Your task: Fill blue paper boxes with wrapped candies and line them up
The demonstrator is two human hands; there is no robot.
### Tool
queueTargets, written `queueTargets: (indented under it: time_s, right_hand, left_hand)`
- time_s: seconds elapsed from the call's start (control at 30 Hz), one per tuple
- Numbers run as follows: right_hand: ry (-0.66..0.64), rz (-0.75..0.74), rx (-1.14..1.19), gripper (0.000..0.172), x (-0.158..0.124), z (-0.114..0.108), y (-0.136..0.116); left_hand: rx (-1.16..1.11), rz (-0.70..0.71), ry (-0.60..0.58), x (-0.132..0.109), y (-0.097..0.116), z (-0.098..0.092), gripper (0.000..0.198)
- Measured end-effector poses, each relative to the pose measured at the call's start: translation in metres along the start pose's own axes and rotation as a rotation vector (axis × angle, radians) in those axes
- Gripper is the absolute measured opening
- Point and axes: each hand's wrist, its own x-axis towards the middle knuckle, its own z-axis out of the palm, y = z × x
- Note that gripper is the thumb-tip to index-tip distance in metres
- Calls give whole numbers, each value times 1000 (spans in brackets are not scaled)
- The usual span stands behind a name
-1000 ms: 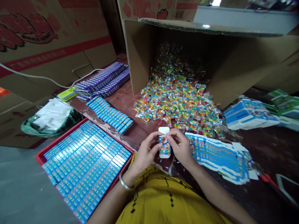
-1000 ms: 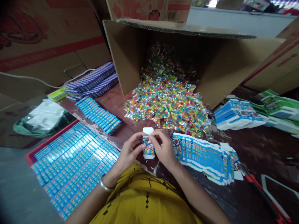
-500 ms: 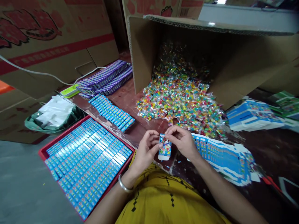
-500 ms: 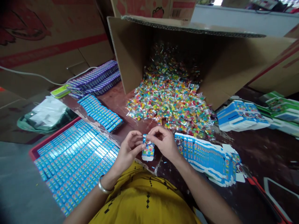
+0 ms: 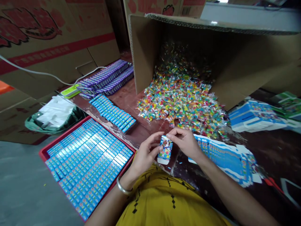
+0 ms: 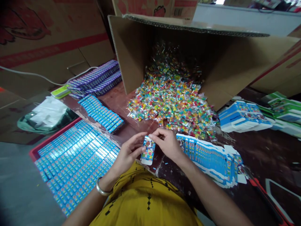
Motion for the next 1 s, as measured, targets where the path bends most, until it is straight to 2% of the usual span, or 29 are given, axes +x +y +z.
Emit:
queueTargets:
  time_s: [0.07,0.2,0.3,0.37,0.43,0.53,0.63,0.73,0.87,0.93,1.0]
  right_hand:
    - [-8,-35,-14,20,-7,6,-2]
    - [-62,4,27,18,-17,12,0]
    - [-86,11,-25,22,-11,-2,9]
    - [25,7,-236,23,-2,-23,19]
    - [155,-7,-597,16,7,-45,31]
    - [44,-51,-1020,15,16,-66,43]
    - [-68,-80,-1179,19,21,-66,47]
    - [-109,-77,-1246,18,25,-60,47]
    - [-81,-120,-1238,28,30,-60,51]
    - [4,-135,-1139,35,32,-61,52]
    - [97,-112,-905,38,32,-60,49]
  left_hand:
    - [-17,-7,9,0,-2,-1,37]
    - [-77,-44,17,1,-9,-3,30]
    - [-107,-72,70,4,-14,-7,26]
    - [-95,-88,141,7,-17,-13,26]
    - [-83,-109,224,10,-20,-18,31]
    - [-157,-167,301,12,-22,-22,40]
    - [-262,-222,311,10,-19,-19,56]
    - [-335,-250,281,9,-15,-14,58]
    - [-303,-260,260,10,-16,-14,38]
    - [-201,-230,242,11,-20,-15,33]
    - [-92,-177,188,12,-25,-15,33]
